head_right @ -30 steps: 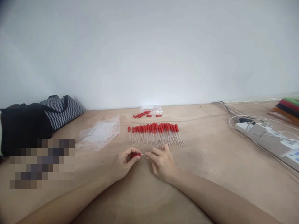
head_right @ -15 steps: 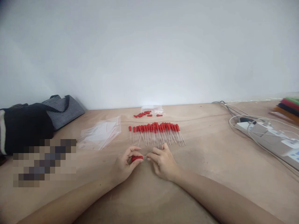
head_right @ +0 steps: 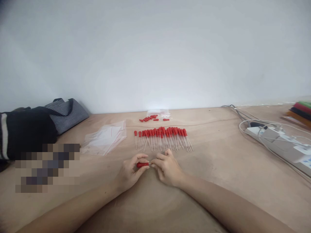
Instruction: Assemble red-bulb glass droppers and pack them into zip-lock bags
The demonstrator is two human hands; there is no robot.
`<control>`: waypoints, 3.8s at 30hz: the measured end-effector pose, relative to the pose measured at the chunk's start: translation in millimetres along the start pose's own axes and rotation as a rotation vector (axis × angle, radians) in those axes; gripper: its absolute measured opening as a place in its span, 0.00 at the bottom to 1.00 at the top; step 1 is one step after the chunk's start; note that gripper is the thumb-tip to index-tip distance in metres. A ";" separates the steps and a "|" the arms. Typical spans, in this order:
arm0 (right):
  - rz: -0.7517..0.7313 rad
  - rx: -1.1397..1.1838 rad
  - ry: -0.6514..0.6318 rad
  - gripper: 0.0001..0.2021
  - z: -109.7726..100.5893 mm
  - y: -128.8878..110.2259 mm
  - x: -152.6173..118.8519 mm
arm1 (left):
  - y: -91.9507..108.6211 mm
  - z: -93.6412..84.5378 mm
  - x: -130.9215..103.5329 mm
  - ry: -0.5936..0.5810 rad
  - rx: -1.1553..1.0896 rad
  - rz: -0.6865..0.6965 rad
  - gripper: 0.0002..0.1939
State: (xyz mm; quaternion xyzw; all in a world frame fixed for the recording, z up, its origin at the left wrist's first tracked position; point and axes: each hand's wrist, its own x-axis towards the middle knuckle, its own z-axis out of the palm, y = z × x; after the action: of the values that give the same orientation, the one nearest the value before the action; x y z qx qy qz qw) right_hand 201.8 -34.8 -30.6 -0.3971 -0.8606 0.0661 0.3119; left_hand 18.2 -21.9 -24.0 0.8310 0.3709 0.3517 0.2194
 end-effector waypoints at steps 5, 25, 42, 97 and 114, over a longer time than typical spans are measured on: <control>0.028 0.038 -0.013 0.12 -1.8 -1.4 1.6 | 0.0 -0.7 2.1 -0.017 -0.024 -0.015 0.12; 0.043 0.091 0.222 0.16 17.3 -5.4 6.1 | 3.6 6.9 16.5 0.185 -0.788 -0.528 0.16; 0.161 -0.041 0.254 0.15 9.0 7.7 5.3 | -42.2 -56.8 111.3 -0.037 -0.298 -0.773 0.27; -0.119 -0.069 -0.251 0.23 -24.5 30.3 -8.4 | -18.1 -46.6 4.8 -0.525 0.438 0.034 0.26; -0.054 0.004 -0.276 0.24 -26.3 32.0 -8.7 | -73.1 -98.4 26.8 0.238 0.413 -0.530 0.19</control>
State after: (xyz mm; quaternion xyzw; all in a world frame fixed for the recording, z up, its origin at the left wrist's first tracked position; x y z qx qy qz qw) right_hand 242.1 -23.0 -25.5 -0.3604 -0.9056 0.1133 0.1930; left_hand -76.4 54.9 6.2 0.6861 0.6598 0.2943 0.0855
